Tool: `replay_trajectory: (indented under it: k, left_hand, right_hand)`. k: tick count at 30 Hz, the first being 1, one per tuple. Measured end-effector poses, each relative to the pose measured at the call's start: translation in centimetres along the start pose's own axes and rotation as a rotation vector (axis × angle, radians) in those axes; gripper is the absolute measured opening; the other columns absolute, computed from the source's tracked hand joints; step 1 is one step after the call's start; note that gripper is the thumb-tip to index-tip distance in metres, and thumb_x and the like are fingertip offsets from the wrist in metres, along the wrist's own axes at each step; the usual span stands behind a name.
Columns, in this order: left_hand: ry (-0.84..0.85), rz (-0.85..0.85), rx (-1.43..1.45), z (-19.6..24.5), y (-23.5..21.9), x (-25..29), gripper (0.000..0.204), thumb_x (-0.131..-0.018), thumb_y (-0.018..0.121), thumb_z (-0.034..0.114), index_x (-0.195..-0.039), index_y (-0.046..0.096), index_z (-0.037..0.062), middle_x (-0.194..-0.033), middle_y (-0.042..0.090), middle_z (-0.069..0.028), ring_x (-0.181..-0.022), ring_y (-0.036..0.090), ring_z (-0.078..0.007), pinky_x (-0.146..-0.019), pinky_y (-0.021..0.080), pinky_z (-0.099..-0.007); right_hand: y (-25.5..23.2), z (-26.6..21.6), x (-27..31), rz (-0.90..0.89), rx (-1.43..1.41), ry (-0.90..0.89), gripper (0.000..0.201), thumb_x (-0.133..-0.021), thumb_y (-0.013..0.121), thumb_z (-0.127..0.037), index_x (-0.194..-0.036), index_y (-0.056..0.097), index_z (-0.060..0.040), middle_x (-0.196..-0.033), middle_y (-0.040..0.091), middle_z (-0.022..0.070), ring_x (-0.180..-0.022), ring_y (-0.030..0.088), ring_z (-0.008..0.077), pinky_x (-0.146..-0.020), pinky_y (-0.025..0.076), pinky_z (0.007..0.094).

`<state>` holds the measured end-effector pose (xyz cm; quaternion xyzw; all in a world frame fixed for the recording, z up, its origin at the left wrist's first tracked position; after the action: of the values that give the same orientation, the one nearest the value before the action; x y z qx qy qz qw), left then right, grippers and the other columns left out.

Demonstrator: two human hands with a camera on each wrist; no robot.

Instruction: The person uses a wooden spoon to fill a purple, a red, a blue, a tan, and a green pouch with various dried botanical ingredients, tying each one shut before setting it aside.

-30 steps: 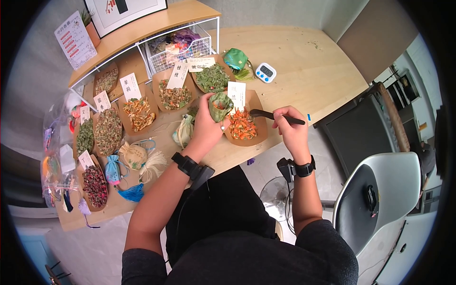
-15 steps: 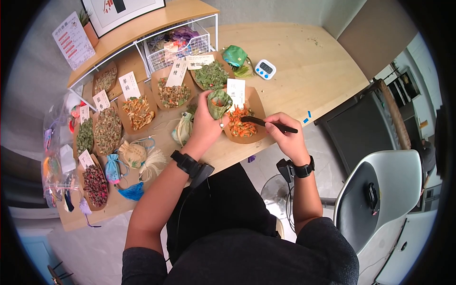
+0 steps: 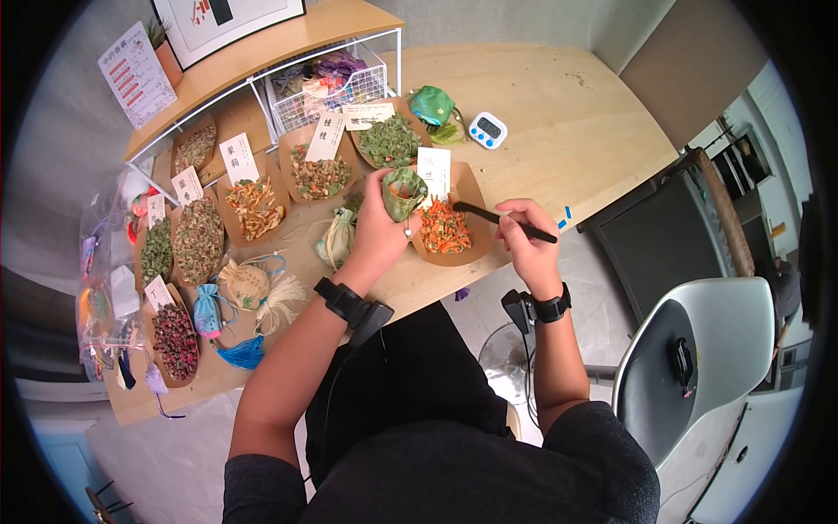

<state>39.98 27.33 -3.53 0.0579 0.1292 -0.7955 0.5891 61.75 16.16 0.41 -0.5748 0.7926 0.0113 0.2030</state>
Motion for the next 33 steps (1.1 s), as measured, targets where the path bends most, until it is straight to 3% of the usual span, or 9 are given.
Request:
replay_trajectory:
  k: [5, 9, 12, 15, 17, 23, 27, 30, 33]
  left_hand:
    - [-0.011, -0.006, -0.009, 0.5, 0.0, 0.1, 0.069, -0.078, 0.073, 0.006, -0.139, 0.039, 0.0060, -0.123, 0.059, -0.0112, -0.115, 0.059, -0.0209, -0.099, 0.047, -0.0350]
    - [-0.007, -0.003, -0.030, 0.6, -0.1, 0.2, 0.070, -0.077, 0.073, 0.006, -0.139, 0.039, 0.0061, -0.123, 0.059, -0.0116, -0.115, 0.059, -0.0216, -0.099, 0.047, -0.0355]
    - [-0.033, 0.011, 0.008, 0.8, 0.0, 0.2, 0.068, -0.074, 0.073, 0.004, -0.135, 0.041, 0.0059, -0.122, 0.062, -0.0160, -0.115, 0.061, -0.0291, -0.098, 0.048, -0.0394]
    - [-0.004, -0.003, -0.003, 0.4, -0.1, 0.2, 0.070, -0.077, 0.072, 0.006, -0.139, 0.039, 0.0067, -0.123, 0.060, -0.0126, -0.115, 0.059, -0.0227, -0.100, 0.047, -0.0358]
    - [-0.013, 0.012, -0.010, 0.9, -0.1, 0.3, 0.068, -0.075, 0.072, 0.004, -0.135, 0.041, 0.0059, -0.123, 0.061, -0.0148, -0.115, 0.060, -0.0269, -0.099, 0.047, -0.0381]
    - [-0.020, 0.014, 0.018, 1.0, 0.0, 0.2, 0.067, -0.074, 0.072, 0.002, -0.134, 0.042, 0.0056, -0.125, 0.060, -0.0158, -0.116, 0.060, -0.0289, -0.099, 0.047, -0.0392]
    - [-0.023, 0.018, 0.015, 0.8, 0.0, 0.2, 0.067, -0.073, 0.072, 0.002, -0.134, 0.042, 0.0056, -0.124, 0.061, -0.0160, -0.117, 0.060, -0.0293, -0.100, 0.047, -0.0394]
    - [-0.004, -0.008, -0.012, 0.4, 0.0, 0.1, 0.069, -0.078, 0.073, 0.007, -0.138, 0.040, 0.0066, -0.124, 0.059, -0.0114, -0.115, 0.059, -0.0221, -0.100, 0.047, -0.0360]
    - [-0.010, 0.013, 0.008, 0.4, 0.0, 0.1, 0.068, -0.073, 0.072, 0.004, -0.134, 0.042, 0.0055, -0.124, 0.061, -0.0169, -0.116, 0.060, -0.0306, -0.100, 0.047, -0.0399]
  right_hand:
    - [1.1, -3.4, -1.6, 0.071, -0.180, -0.072, 0.016, -0.095, 0.059, -0.003, -0.110, 0.066, -0.0008, -0.078, 0.066, 0.0007, -0.069, 0.060, 0.0052, -0.060, 0.045, 0.0197]
    - [4.0, -5.3, -2.1, -0.011, -0.186, -0.080, 0.013, -0.094, 0.062, -0.002, -0.106, 0.067, 0.0009, -0.081, 0.069, 0.0028, -0.072, 0.063, 0.0064, -0.064, 0.049, 0.0214]
    - [4.3, -5.0, -2.2, -0.010, -0.123, -0.080, 0.011, -0.093, 0.065, -0.003, -0.102, 0.068, 0.0016, -0.082, 0.070, 0.0031, -0.074, 0.064, 0.0066, -0.065, 0.050, 0.0219]
    - [3.0, -4.0, -2.2, 0.086, -0.167, -0.065, 0.010, -0.094, 0.066, -0.006, -0.102, 0.068, 0.0008, -0.079, 0.068, 0.0010, -0.070, 0.062, 0.0066, -0.061, 0.048, 0.0216]
    - [2.0, -3.4, -2.4, 0.162, -0.141, -0.025, 0.011, -0.096, 0.065, -0.009, -0.099, 0.068, 0.0003, -0.077, 0.067, 0.0004, -0.067, 0.061, 0.0063, -0.059, 0.047, 0.0210]
    - [0.4, 0.4, -2.6, 0.099, 0.085, 0.180, 0.014, -0.098, 0.063, -0.014, -0.097, 0.068, -0.0009, -0.073, 0.064, 0.0013, -0.062, 0.057, 0.0062, -0.055, 0.044, 0.0215]
    - [0.7, 1.2, -2.4, 0.061, 0.061, 0.122, 0.014, -0.098, 0.064, -0.015, -0.098, 0.069, -0.0019, -0.074, 0.065, 0.0002, -0.063, 0.058, 0.0058, -0.055, 0.044, 0.0213]
    - [1.0, 0.8, -2.2, 0.017, 0.076, 0.136, 0.015, -0.098, 0.065, -0.015, -0.098, 0.068, -0.0013, -0.076, 0.066, 0.0005, -0.067, 0.060, 0.0065, -0.059, 0.045, 0.0221]
    - [1.3, 0.4, -1.9, 0.011, 0.083, 0.135, 0.015, -0.097, 0.066, -0.015, -0.097, 0.068, 0.0003, -0.079, 0.067, 0.0016, -0.070, 0.063, 0.0080, -0.065, 0.049, 0.0239]
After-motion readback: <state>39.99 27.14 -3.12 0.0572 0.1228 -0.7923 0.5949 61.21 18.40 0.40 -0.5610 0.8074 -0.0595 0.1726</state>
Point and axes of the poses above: each hand's wrist, its own x-axis away from the middle knuckle, its own y-axis out of the palm, z = x × y, the point moved 3 cm from there along -x, towards the middle knuckle
